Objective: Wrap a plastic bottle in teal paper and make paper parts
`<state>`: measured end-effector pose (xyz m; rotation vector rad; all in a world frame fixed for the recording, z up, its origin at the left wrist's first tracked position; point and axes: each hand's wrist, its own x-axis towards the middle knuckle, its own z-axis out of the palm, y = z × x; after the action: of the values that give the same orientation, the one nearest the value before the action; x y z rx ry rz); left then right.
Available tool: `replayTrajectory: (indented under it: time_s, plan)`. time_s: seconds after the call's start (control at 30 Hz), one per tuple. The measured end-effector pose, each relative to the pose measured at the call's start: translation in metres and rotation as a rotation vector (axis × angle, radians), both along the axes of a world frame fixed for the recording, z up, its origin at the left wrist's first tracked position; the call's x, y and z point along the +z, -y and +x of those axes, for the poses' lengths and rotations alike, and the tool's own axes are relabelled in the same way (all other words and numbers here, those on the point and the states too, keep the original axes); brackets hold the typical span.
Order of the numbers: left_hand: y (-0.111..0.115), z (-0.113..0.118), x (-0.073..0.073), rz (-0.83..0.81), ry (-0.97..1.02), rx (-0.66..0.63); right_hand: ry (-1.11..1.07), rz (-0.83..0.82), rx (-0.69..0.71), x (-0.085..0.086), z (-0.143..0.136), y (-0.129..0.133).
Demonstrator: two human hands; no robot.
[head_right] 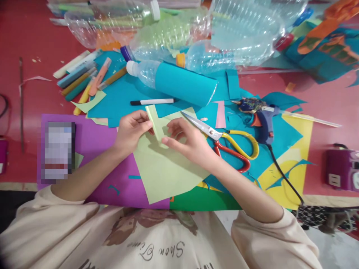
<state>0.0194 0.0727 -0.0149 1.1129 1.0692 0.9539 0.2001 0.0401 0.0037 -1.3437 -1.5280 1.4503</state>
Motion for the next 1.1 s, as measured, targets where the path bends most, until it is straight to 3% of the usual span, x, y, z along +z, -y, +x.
replayTrajectory:
  time_s: [0.27,0.43,0.73,1.1]
  plan:
    - [0.004,0.003,-0.004,-0.028,0.039,0.012,0.093,-0.054,-0.018,-0.011,-0.017,0.0]
    - [0.005,0.003,-0.007,-0.062,0.024,0.003,-0.017,-0.059,-0.095,-0.015,-0.012,-0.001]
    - [0.005,0.0,0.001,-0.068,-0.137,-0.046,-0.22,0.002,-0.226,-0.015,-0.004,-0.007]
    - [0.009,-0.001,0.001,0.102,-0.231,-0.105,-0.173,0.097,-0.181,-0.023,-0.003,-0.009]
